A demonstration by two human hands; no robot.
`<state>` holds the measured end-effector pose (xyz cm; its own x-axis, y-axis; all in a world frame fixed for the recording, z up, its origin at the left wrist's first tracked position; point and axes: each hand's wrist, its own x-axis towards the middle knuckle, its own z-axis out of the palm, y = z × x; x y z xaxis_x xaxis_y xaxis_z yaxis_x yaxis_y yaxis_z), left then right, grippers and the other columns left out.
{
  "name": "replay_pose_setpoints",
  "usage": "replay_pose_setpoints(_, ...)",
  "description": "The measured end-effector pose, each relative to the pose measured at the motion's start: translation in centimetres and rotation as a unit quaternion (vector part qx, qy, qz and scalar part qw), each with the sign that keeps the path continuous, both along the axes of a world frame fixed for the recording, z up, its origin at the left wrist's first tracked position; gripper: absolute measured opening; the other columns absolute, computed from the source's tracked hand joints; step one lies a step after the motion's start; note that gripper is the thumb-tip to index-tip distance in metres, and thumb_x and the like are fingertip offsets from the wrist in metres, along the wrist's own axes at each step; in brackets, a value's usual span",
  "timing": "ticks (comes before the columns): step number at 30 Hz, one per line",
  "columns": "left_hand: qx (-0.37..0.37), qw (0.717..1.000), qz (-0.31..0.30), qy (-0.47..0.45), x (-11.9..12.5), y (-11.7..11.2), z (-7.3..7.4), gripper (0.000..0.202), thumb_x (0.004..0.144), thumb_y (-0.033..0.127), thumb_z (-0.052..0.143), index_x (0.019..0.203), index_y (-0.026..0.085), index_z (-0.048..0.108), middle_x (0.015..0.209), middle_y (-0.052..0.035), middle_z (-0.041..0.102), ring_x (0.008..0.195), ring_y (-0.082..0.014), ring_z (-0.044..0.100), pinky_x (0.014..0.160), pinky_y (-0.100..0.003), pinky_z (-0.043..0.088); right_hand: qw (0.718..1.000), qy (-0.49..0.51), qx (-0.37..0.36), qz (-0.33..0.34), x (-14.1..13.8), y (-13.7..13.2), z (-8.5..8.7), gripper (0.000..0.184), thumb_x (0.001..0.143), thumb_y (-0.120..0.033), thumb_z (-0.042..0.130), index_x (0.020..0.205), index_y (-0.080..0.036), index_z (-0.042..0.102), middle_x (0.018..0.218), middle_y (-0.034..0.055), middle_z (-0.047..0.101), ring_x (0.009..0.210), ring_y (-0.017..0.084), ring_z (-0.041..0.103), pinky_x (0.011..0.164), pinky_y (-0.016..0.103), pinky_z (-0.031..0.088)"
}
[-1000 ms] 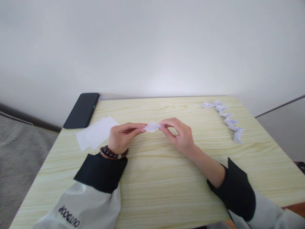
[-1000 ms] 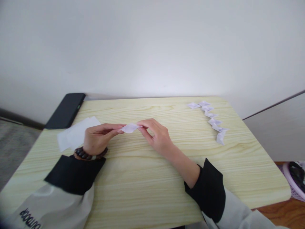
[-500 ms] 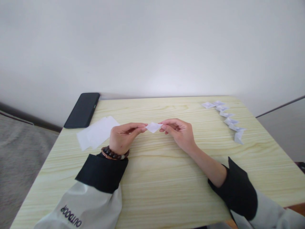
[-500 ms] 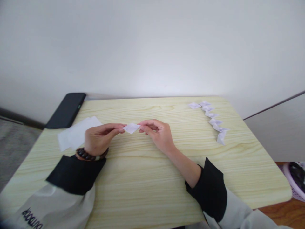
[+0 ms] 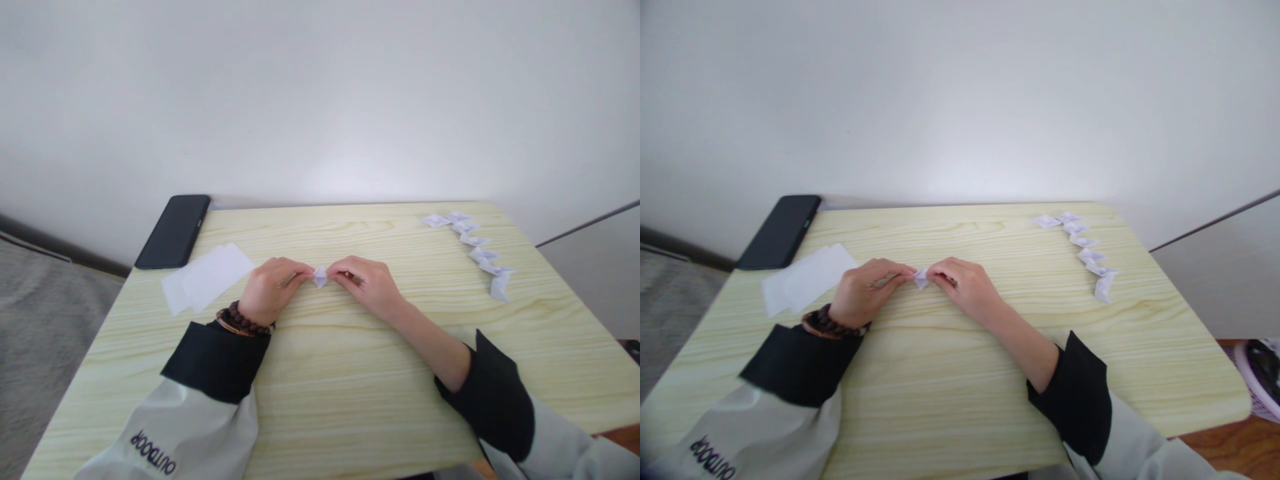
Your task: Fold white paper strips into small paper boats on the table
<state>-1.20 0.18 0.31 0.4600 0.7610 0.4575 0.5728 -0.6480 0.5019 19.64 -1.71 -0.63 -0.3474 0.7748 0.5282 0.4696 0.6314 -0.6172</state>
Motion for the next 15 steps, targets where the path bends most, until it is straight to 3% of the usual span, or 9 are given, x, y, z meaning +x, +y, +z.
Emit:
replay_pose_setpoints(9,-0.052,0.998,0.004,0.026,-0.2,0.01,0.29,0.019,0.086,0.033,0.055,0.085,0.02,0.069,0.08,-0.0006,0.071,0.074,-0.0146,0.064,0.07,-0.025,0.049,0.999,-0.039,-0.001,-0.013,0.3,0.28,-0.05,0.01,0.086,-0.025,0.059,0.089,-0.019,0.067,0.08,0.0008,0.07,0.068,0.01,0.062,0.064,0.02,0.046)
replay_pose_setpoints(15,-0.004,0.998,-0.021,0.052,0.11,0.07,0.06,0.019,0.088,0.027,0.053,0.084,0.018,0.069,0.078,-0.0019,0.07,0.075,-0.0146,0.062,0.073,-0.026,0.048,0.998,-0.054,0.023,-0.011,-0.2,0.1,-0.09,0.012,0.087,-0.026,0.057,0.087,-0.021,0.068,0.078,0.0,0.07,0.068,0.011,0.061,0.067,0.02,0.045)
